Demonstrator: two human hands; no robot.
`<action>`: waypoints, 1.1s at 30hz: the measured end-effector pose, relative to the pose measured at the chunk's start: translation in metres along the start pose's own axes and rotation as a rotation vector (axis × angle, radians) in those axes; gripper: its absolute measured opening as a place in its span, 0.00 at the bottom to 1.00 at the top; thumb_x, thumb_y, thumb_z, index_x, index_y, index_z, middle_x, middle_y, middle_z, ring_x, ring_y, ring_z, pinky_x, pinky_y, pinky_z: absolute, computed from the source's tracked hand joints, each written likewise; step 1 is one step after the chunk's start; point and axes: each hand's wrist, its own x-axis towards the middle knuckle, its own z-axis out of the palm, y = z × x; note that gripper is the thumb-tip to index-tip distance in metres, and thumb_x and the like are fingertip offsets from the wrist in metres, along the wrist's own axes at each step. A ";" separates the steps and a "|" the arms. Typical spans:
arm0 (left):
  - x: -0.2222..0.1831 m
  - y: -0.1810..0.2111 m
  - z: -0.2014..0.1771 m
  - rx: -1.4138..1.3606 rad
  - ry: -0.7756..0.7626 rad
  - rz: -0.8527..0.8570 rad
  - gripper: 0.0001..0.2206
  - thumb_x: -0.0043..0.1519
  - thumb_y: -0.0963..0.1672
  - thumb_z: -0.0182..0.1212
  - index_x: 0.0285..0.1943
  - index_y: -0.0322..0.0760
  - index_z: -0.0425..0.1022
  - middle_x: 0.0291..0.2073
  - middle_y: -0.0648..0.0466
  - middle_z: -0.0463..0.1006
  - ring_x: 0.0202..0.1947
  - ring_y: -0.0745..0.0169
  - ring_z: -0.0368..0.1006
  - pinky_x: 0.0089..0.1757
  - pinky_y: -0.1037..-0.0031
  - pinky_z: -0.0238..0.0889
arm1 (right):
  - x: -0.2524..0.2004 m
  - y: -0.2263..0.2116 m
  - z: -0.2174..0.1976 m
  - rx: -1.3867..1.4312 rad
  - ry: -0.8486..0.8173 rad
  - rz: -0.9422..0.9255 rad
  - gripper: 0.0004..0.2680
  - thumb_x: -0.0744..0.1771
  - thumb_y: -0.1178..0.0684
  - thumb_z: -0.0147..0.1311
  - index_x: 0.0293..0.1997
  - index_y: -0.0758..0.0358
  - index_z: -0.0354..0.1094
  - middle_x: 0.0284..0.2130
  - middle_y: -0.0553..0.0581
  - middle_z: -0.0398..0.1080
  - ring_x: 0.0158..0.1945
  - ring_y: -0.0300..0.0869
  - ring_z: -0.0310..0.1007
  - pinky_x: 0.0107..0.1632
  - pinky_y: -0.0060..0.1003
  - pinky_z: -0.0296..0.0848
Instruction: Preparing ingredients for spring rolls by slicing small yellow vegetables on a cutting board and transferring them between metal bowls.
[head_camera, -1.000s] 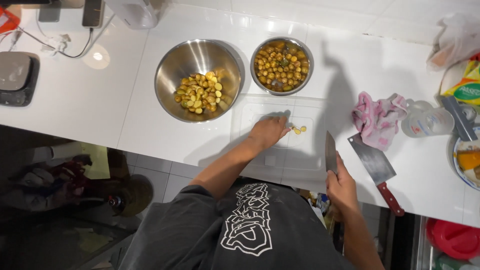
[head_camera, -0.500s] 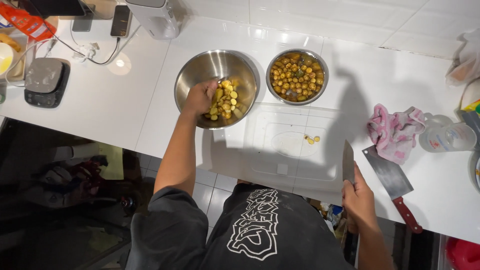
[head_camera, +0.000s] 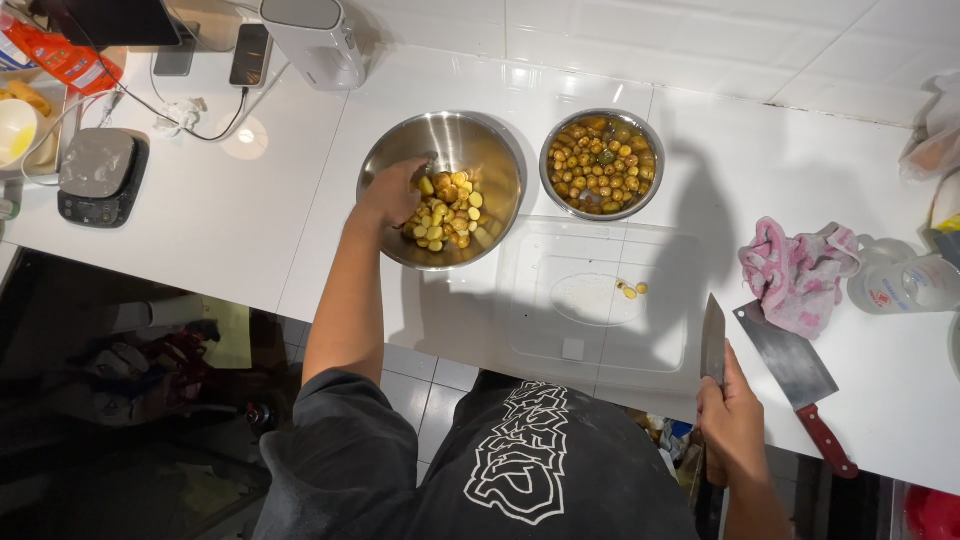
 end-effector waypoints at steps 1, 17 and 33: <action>0.012 -0.010 0.005 0.002 -0.004 0.004 0.31 0.63 0.36 0.44 0.78 0.47 0.54 0.75 0.47 0.57 0.73 0.45 0.53 0.65 0.57 0.56 | -0.002 -0.003 0.000 0.002 0.004 0.003 0.26 0.71 0.59 0.38 0.82 0.46 0.39 0.20 0.59 0.56 0.23 0.44 0.54 0.28 0.41 0.59; 0.071 -0.022 0.044 0.360 0.201 0.280 0.19 0.64 0.37 0.53 0.63 0.41 0.75 0.51 0.45 0.78 0.52 0.42 0.70 0.51 0.59 0.64 | 0.004 0.000 -0.008 -0.077 0.046 0.005 0.26 0.71 0.58 0.37 0.82 0.43 0.42 0.22 0.59 0.58 0.25 0.44 0.55 0.33 0.43 0.61; -0.007 0.056 0.331 -0.292 0.405 0.895 0.08 0.62 0.46 0.68 0.42 0.38 0.81 0.35 0.49 0.80 0.38 0.47 0.76 0.46 0.64 0.71 | 0.068 0.068 0.070 -1.208 -0.042 -0.633 0.31 0.69 0.59 0.39 0.82 0.44 0.25 0.20 0.49 0.72 0.21 0.35 0.71 0.33 0.27 0.73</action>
